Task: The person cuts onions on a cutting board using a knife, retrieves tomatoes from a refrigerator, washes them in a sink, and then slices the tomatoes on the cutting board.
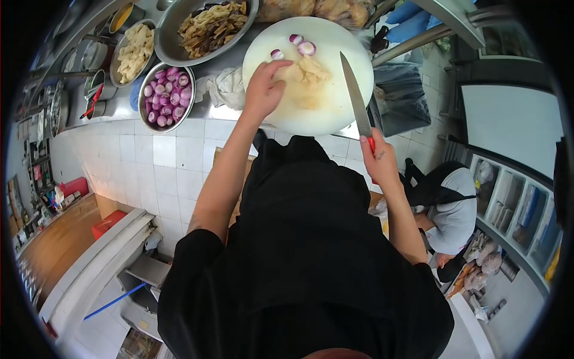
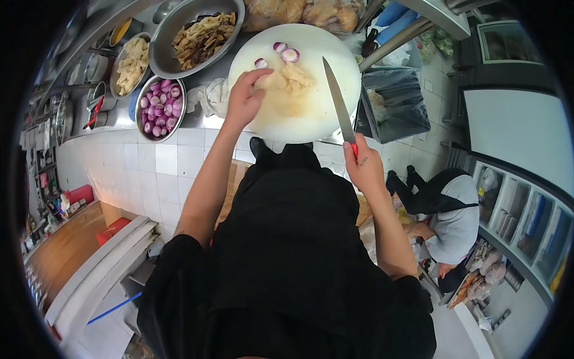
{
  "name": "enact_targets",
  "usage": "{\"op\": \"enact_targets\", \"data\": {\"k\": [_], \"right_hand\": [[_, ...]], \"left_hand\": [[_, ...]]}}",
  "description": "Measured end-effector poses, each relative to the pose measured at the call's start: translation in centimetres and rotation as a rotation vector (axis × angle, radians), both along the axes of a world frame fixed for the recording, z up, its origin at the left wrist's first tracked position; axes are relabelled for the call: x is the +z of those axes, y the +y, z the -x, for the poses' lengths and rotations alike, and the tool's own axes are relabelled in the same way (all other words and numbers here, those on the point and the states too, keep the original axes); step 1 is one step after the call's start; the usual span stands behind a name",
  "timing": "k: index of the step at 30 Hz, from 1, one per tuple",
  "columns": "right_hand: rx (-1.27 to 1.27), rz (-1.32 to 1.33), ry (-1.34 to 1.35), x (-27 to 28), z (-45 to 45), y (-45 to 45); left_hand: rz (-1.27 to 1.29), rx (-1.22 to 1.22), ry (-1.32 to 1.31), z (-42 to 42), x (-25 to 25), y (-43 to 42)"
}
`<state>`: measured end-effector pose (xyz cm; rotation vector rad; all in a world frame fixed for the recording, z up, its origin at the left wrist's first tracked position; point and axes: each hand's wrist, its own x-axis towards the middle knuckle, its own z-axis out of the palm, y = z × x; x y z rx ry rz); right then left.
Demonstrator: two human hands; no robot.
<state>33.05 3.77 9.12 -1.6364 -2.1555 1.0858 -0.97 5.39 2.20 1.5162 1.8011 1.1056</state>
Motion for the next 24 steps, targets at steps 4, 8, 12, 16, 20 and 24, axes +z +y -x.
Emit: {"op": "enact_targets", "data": {"k": [4,8,12,16,20,24], "right_hand": [[0.003,-0.035,0.002,-0.8,0.1,-0.3],[-0.036,-0.018,-0.005,-1.5,-0.1,-0.6],[-0.052,0.017,-0.012,-2.7,-0.8,-0.9],[-0.068,-0.046,-0.03,-1.7,-0.8,-1.0],[-0.035,-0.151,-0.102,-2.1,-1.1,-0.3],[-0.033,-0.149,-0.113,-1.6,-1.4,0.3]], "left_hand": [[-0.095,-0.123,0.356,-2.1,1.1,3.8],[-0.134,-0.422,0.551,-1.9,1.3,7.1],[-0.103,-0.477,0.642,-2.4,0.4,7.9],[-0.112,-0.483,0.574,-2.5,-0.5,9.3],[0.014,-0.344,0.404,-4.3,-0.3,9.6],[0.008,-0.299,0.323,-5.1,0.3,8.8]]}}
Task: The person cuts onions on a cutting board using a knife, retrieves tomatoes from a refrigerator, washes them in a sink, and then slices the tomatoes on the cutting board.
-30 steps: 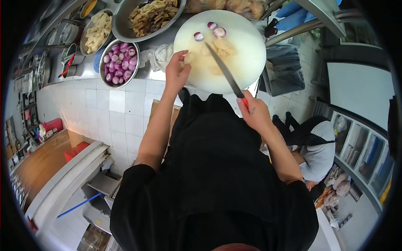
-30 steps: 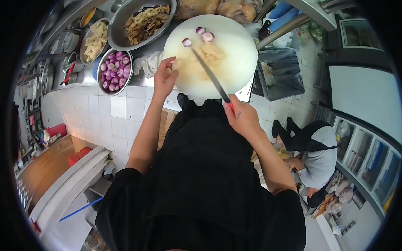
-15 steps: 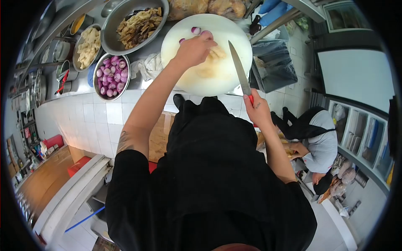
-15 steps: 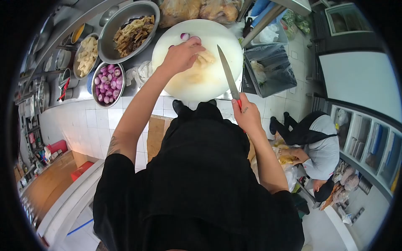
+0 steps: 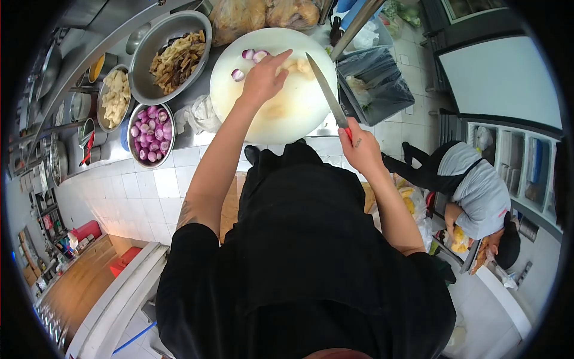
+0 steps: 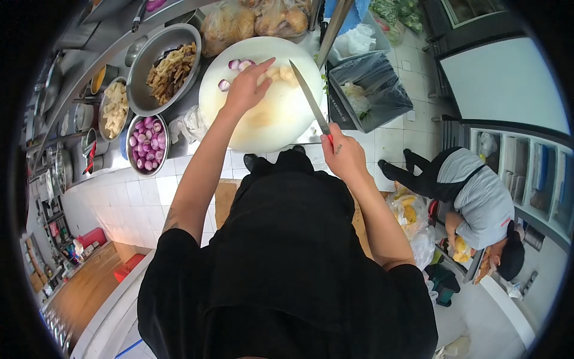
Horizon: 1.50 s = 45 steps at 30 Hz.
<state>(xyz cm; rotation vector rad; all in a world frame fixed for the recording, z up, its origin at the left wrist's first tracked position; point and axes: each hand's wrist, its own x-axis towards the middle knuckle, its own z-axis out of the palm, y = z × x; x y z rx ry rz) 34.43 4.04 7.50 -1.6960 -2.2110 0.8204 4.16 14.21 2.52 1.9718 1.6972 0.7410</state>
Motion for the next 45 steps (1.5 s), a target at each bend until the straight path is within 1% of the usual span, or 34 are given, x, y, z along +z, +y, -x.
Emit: {"op": "enact_targets", "data": {"k": [2,4,6,7,9,10,12,13,15,16,17,19,21,22,24,26,27,29,32,34,35,36,37,38,39,40,42,44,45], "right_hand": [[-0.032,0.069,0.051,0.0,-0.2,0.1],[-0.048,0.043,0.072,0.7,0.2,0.0],[-0.058,0.014,0.096,0.8,0.6,0.1],[-0.06,0.011,0.099,0.5,0.8,0.1],[-0.066,0.01,0.103,-0.1,0.8,0.2],[-0.062,0.027,0.104,-0.4,0.8,0.3],[-0.055,0.045,0.106,-0.4,0.9,0.4],[-0.054,0.062,0.092,-0.1,1.0,0.4],[-0.059,0.076,0.081,-0.1,1.4,0.5],[-0.054,0.025,0.078,-0.1,1.7,0.4],[-0.049,-0.025,0.074,-0.1,1.9,0.2],[-0.029,-0.037,0.044,-0.1,2.5,0.1],[-0.006,-0.051,0.015,0.1,3.1,0.2],[0.02,-0.059,0.006,0.2,3.4,0.3],[0.044,-0.066,-0.005,0.2,3.5,0.5],[0.061,-0.009,-0.078,0.0,3.7,0.8],[0.064,-0.008,-0.079,0.4,3.8,1.1],[0.104,0.059,-0.176,1.5,4.2,1.7],[0.125,0.087,-0.172,0.8,5.0,3.0],[0.122,0.082,-0.16,-1.7,5.9,3.3],[0.12,0.067,-0.149,-2.9,6.3,3.7],[0.135,0.063,-0.144,-2.8,6.4,4.0],[0.126,0.143,-0.117,-2.4,6.1,4.2],[0.114,0.222,-0.09,-1.8,5.8,4.5],[0.02,0.447,0.107,0.5,5.6,4.8],[0.026,0.449,0.108,1.5,5.3,4.6],[-0.068,0.439,0.282,2.3,4.7,4.0],[-0.11,0.415,0.32,1.7,3.9,3.3],[-0.086,0.314,0.309,1.3,3.5,3.0]], "left_hand": [[-0.034,0.009,-0.017,0.1,-1.1,0.2],[-0.062,0.026,-0.036,-0.3,-1.3,0.0],[-0.155,0.065,0.044,-0.8,-1.1,0.0],[-0.156,0.066,0.044,-0.8,-0.7,0.1],[-0.184,-0.129,-0.003,-1.0,-0.3,0.0],[-0.184,-0.129,-0.004,-1.2,-0.6,0.0],[-0.154,-0.227,0.113,-1.4,-1.7,-0.2],[-0.152,-0.226,0.115,-1.4,-2.2,-0.6],[-0.157,-0.054,0.061,-1.6,-2.5,-1.1],[-0.157,-0.059,0.061,-1.7,-2.4,-1.3],[-0.142,-0.013,0.039,-1.9,-2.3,-1.5],[-0.124,0.035,0.015,-2.1,-1.8,-1.7],[-0.222,0.121,-0.028,-2.4,-1.5,-1.6],[-0.221,0.12,-0.028,-2.2,-1.7,-1.4],[-0.097,0.056,-0.064,-1.8,-2.1,-1.0],[-0.114,0.061,-0.07,-1.8,-2.3,-1.0],[-0.128,0.067,-0.074,-1.8,-2.3,-1.1],[-0.099,0.076,-0.091,-1.9,-2.3,-1.3],[-0.064,0.106,-0.108,-2.2,-2.3,-1.6],[-0.062,0.131,-0.104,-2.6,-1.6,-2.1],[-0.084,0.116,-0.007,-2.8,-0.8,-2.4],[-0.1,0.1,0.091,-2.7,0.1,-3.0],[-0.098,0.108,0.097,-2.4,1.0,-4.0],[-0.285,0.076,0.167,-1.9,2.0,-4.9],[-0.471,0.042,0.236,-1.2,2.5,-5.4],[-0.469,0.047,0.24,0.2,1.8,-5.7],[-0.478,0.211,0.001,4.6,-0.9,-7.4],[-0.21,0.555,-0.258,7.3,-2.3,-9.2],[-0.103,0.57,-0.264,8.1,-2.2,-9.5]]}}
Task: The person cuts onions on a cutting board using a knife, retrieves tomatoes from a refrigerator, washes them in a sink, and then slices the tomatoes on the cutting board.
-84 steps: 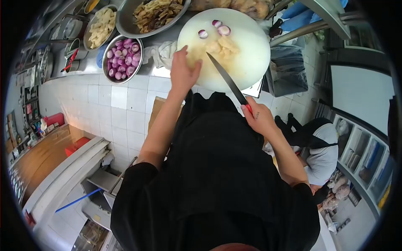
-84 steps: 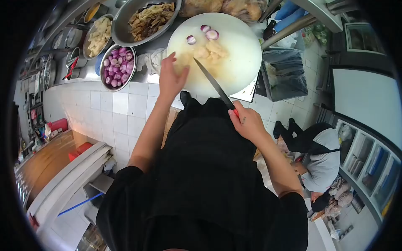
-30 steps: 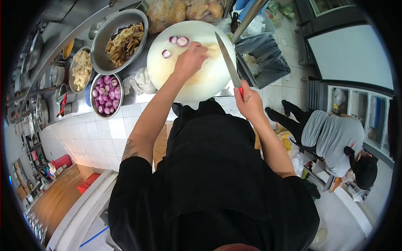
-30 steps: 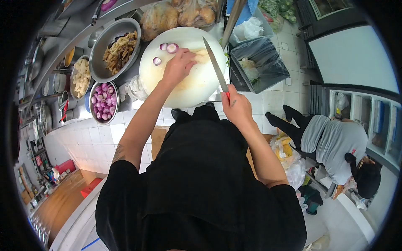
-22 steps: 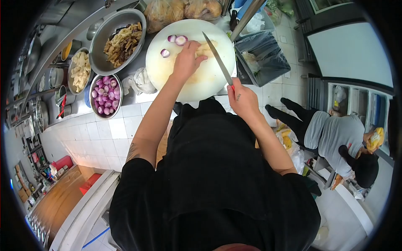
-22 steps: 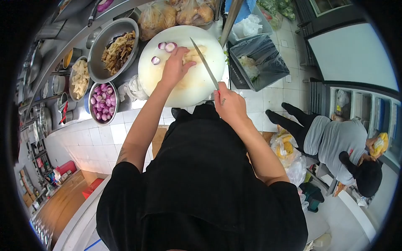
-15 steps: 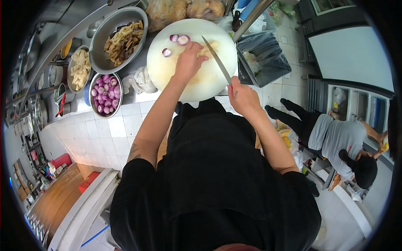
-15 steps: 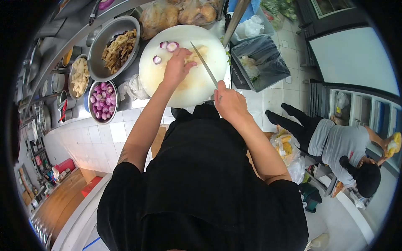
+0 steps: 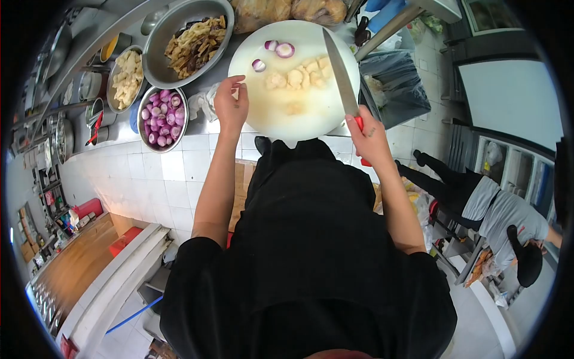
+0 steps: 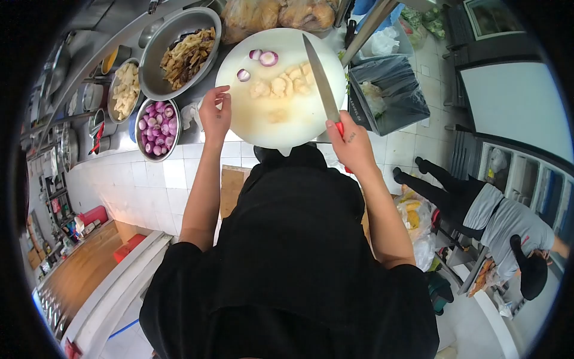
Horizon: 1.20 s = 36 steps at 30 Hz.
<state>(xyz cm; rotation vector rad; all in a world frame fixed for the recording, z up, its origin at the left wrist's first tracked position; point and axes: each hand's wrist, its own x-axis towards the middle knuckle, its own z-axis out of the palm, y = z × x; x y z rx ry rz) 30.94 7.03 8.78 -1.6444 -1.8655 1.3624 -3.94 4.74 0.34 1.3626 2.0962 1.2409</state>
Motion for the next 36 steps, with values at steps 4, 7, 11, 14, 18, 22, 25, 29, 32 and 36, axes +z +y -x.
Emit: {"op": "enact_targets", "data": {"k": [4,7,11,14,18,22,25,29,32,36], "right_hand": [[0.101,-0.145,-0.081,-0.3,-1.4,-1.1],[0.191,-0.175,-0.123,-0.4,-1.5,-2.1],[0.288,-0.242,-0.151,0.5,-0.8,-3.3],[0.365,-0.264,-0.19,1.0,0.6,-3.9],[0.479,-0.288,-0.225,1.2,2.7,-4.2],[0.559,-0.257,-0.293,1.7,4.1,-4.1],[0.587,-0.216,-0.367,1.7,4.9,-4.2],[0.595,-0.153,-0.348,-0.1,6.4,-4.5],[0.56,-0.168,-0.374,-2.7,7.5,-4.2],[0.519,-0.085,-0.225,0.1,4.8,-2.6]], "left_hand": [[-0.145,-0.287,0.381,-3.4,0.4,1.1],[-0.05,-0.274,0.458,-5.5,0.4,2.2],[0.138,-0.274,0.063,-5.2,1.3,0.4],[0.014,-0.114,0.155,-5.3,2.0,-2.5],[-0.003,-0.07,0.115,-4.2,0.4,-3.9],[-0.037,-0.063,0.057,-4.4,0.0,-3.9],[-0.044,-0.05,0.043,-4.3,-0.3,-3.9],[-0.068,-0.064,0.036,-4.2,-0.4,-3.8],[0.011,-0.091,0.031,-3.7,0.0,-4.2],[-0.081,-0.177,0.068,-3.1,0.1,-4.7]]}}
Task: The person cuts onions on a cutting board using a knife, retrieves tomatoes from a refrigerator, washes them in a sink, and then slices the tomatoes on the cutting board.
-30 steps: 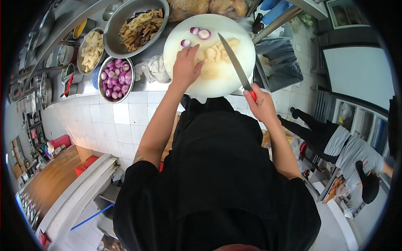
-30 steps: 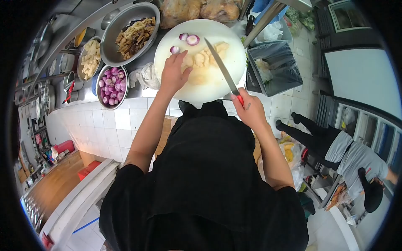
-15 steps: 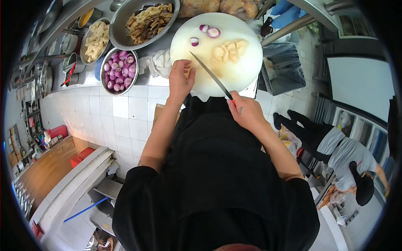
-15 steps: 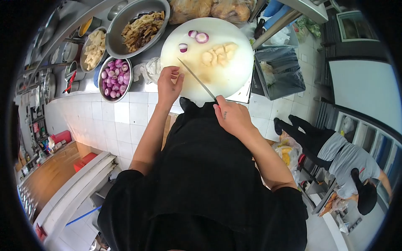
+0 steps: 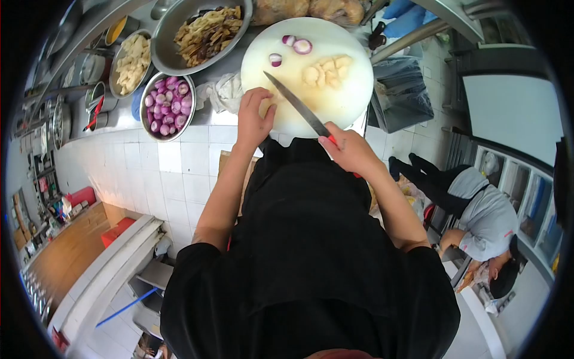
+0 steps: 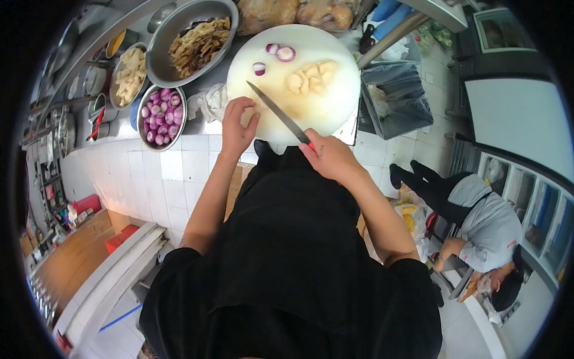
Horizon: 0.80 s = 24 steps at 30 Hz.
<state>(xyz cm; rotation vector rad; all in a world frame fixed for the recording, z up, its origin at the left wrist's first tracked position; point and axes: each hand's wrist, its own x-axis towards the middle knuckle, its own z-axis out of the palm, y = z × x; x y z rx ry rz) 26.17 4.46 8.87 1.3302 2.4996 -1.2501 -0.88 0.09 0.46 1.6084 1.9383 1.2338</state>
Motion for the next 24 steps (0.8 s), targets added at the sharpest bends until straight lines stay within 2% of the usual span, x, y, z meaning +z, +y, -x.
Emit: {"op": "enact_targets", "data": {"k": [3,4,5,6,7,9,10,15,18,20,24], "right_hand": [[-0.25,0.072,0.139,1.8,-3.6,0.6],[-0.341,0.058,0.104,1.9,-4.4,1.0],[-0.429,0.043,0.072,2.1,-5.3,1.5],[-0.378,-0.286,0.118,-1.4,-6.9,2.0],[-0.381,-0.298,0.122,-1.4,-6.9,2.5],[-0.625,0.189,0.25,-1.2,-6.9,3.4],[-0.671,0.276,0.342,-2.4,-6.8,3.8],[-0.705,0.333,0.354,-3.6,-6.4,3.4],[-0.718,0.295,0.284,-4.0,-6.9,2.6],[-0.575,-0.262,0.18,-5.4,-7.3,2.0],[-0.526,-0.487,0.193,-5.4,-5.2,2.4]], "left_hand": [[-0.029,-0.192,0.089,-0.5,0.9,0.5],[0.025,-0.294,0.112,-0.6,0.5,1.2],[0.016,-0.298,0.111,-1.0,0.5,2.1],[-0.012,-0.339,0.186,-1.8,0.7,3.1],[-0.041,-0.378,0.263,-2.7,0.9,4.2],[-0.081,-0.414,0.347,-4.1,1.2,6.4],[-0.088,-0.45,0.416,-4.8,1.3,7.5],[-0.046,-0.396,0.715,-8.9,2.1,11.7],[-0.078,-0.337,0.754,-10.2,0.4,12.8],[-0.078,-0.302,0.776,-10.3,-0.3,12.9],[-0.103,-0.371,0.683,-8.1,0.0,10.9]]}}
